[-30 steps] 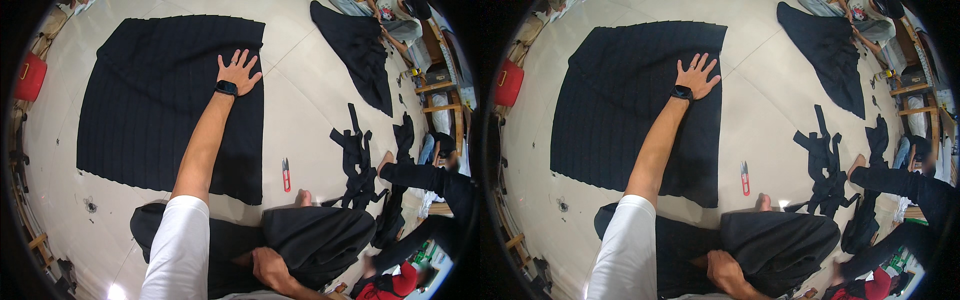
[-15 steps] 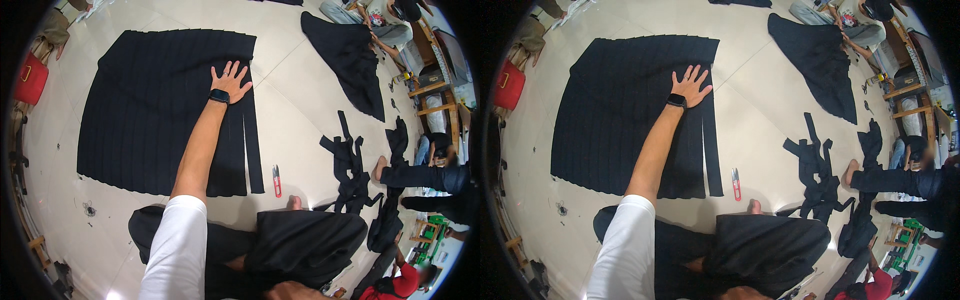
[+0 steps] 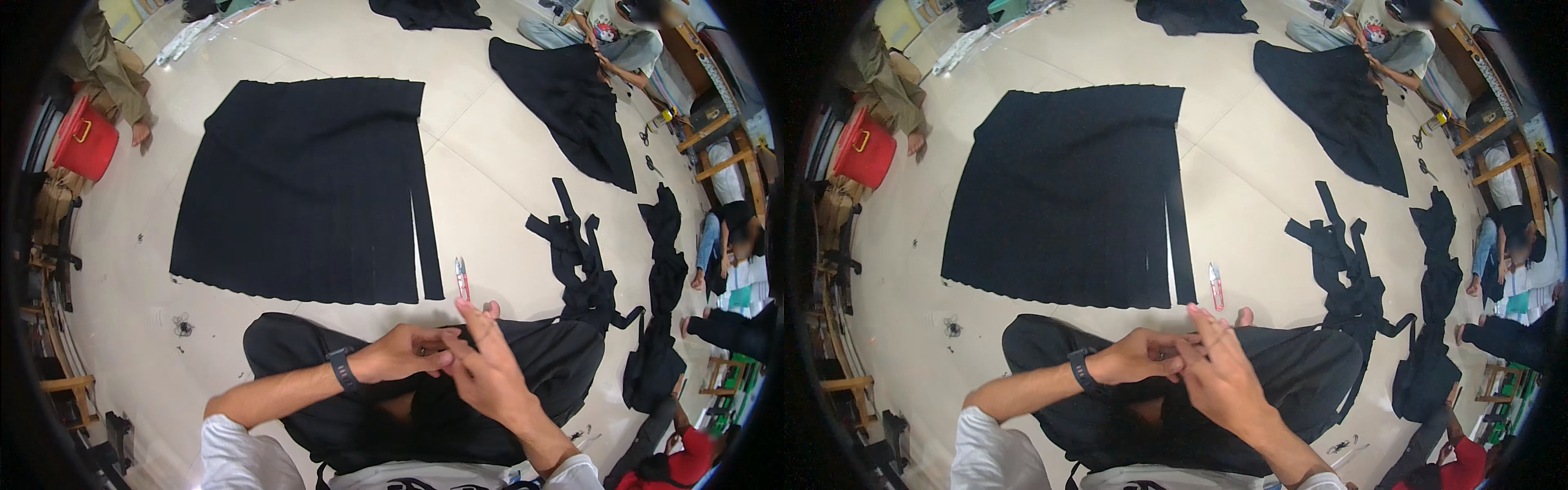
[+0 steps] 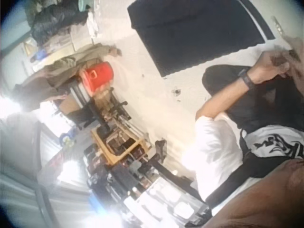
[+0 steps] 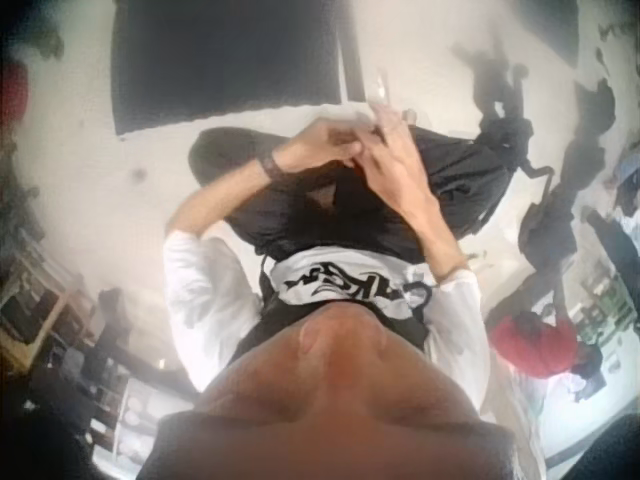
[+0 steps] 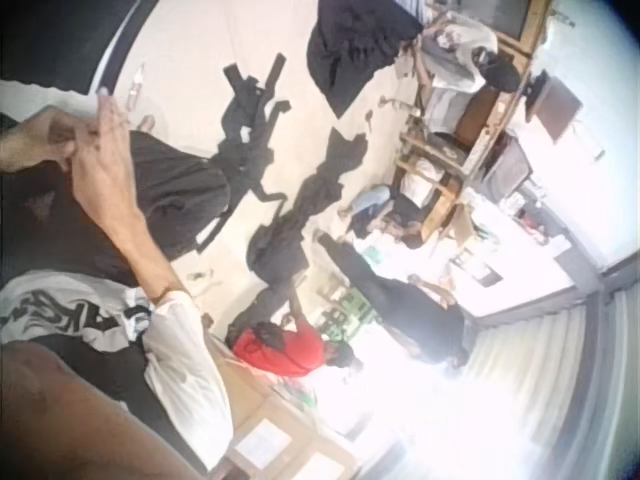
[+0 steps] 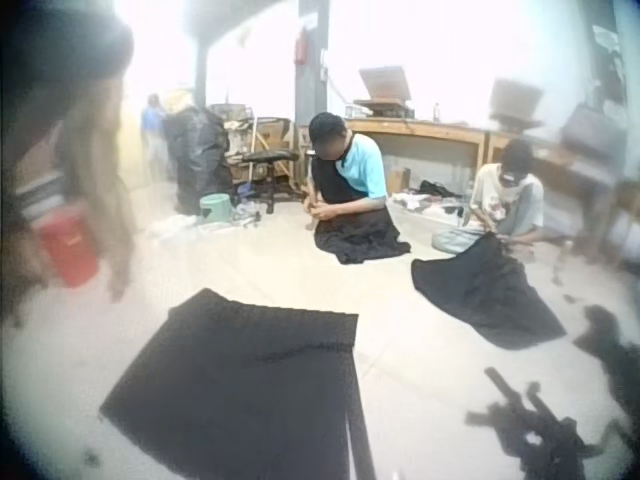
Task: The person sits on the floor and uses a red utility knife to cut strips from a large piece of black fabric. They repeatedly align the fabric, cut a strip, and set it aside. Other people are also working on similar fabric pieces in the background.
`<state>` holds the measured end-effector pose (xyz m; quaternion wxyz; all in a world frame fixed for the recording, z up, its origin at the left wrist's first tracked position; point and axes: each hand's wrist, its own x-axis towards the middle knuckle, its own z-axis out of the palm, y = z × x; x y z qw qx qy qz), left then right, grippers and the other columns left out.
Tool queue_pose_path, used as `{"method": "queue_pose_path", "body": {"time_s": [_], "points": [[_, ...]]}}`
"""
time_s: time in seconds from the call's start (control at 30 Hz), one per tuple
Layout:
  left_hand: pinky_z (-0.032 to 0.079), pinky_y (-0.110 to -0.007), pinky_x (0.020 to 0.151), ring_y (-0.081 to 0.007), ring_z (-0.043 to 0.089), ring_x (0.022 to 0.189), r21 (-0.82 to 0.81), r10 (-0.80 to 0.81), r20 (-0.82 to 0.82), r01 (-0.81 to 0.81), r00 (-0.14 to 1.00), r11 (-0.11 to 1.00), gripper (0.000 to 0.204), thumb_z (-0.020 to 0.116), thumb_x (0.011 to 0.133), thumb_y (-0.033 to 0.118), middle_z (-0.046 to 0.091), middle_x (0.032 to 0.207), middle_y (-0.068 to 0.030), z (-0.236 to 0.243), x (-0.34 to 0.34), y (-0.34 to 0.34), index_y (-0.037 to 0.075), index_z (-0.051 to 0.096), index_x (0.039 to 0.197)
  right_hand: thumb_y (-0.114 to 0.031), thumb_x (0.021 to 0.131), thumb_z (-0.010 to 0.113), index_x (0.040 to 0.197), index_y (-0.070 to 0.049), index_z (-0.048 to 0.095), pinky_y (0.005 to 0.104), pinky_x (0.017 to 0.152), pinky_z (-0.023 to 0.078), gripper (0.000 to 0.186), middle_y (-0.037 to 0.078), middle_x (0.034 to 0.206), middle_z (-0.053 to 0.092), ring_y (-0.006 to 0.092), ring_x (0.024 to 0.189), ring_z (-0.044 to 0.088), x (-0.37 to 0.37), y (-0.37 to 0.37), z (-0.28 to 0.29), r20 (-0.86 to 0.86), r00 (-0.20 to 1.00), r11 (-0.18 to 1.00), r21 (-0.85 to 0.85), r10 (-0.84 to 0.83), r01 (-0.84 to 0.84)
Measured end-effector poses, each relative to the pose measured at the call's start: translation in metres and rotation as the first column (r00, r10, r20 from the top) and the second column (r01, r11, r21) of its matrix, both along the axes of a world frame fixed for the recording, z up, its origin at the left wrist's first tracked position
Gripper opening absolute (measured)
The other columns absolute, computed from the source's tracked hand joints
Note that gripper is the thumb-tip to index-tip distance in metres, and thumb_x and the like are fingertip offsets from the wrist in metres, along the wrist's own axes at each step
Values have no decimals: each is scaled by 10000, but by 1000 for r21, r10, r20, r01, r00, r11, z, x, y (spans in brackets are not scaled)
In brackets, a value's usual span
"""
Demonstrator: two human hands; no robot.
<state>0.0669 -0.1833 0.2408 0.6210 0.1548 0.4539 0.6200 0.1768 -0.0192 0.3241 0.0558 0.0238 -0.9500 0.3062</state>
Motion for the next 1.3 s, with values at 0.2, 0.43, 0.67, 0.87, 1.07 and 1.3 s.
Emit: {"method": "queue_pose_path", "body": {"time_s": [0.2,0.43,0.67,0.87,1.07,1.3], "points": [[549,-259,706,-111,683,849,-106,338,33,-333,941,937,305,755,964,184,754,1022,-83,13,11,-77,-8,730,1200,-15,850,761,1441,75,516,452,1197,339,646,294,1614,331,454,1484,361,3,-46,-19,76,972,840,-522,222,-151],[558,-278,729,-147,676,781,-71,717,-161,-733,678,677,168,699,993,130,691,908,-75,30,9,-185,-22,692,1064,-17,940,678,1347,108,601,434,1169,403,432,274,1516,490,323,1401,506,-6,-89,-15,234,876,208,-965,423,157],[537,-290,706,-170,709,756,-50,777,-601,-979,187,196,127,655,981,112,708,892,-68,-14,1,-326,10,694,1045,-134,1042,541,1047,90,703,325,805,567,277,233,1081,743,248,883,736,-13,-104,-18,400,875,301,-900,275,316],[557,-382,778,-282,727,799,19,96,-995,-993,-31,-120,161,739,874,163,740,908,-153,-121,-67,-484,19,736,944,-148,1040,548,1000,60,721,322,783,539,274,191,1040,760,198,829,706,-20,-94,-30,416,894,462,-834,168,301],[556,-438,878,-394,694,909,-112,-202,-973,-994,113,-15,134,758,807,124,725,915,-210,-166,-83,-488,16,752,887,-126,1036,550,1001,59,726,315,785,538,258,166,1029,768,184,826,705,-13,-85,-33,434,893,522,-793,122,314],[586,-303,804,-152,733,902,17,350,-927,-915,136,402,180,795,856,77,782,956,-97,-43,-90,-353,4,772,1019,-109,1011,617,1114,44,712,319,848,547,208,117,1113,739,162,966,683,-28,-87,-35,317,948,678,-690,-30,252]]}}
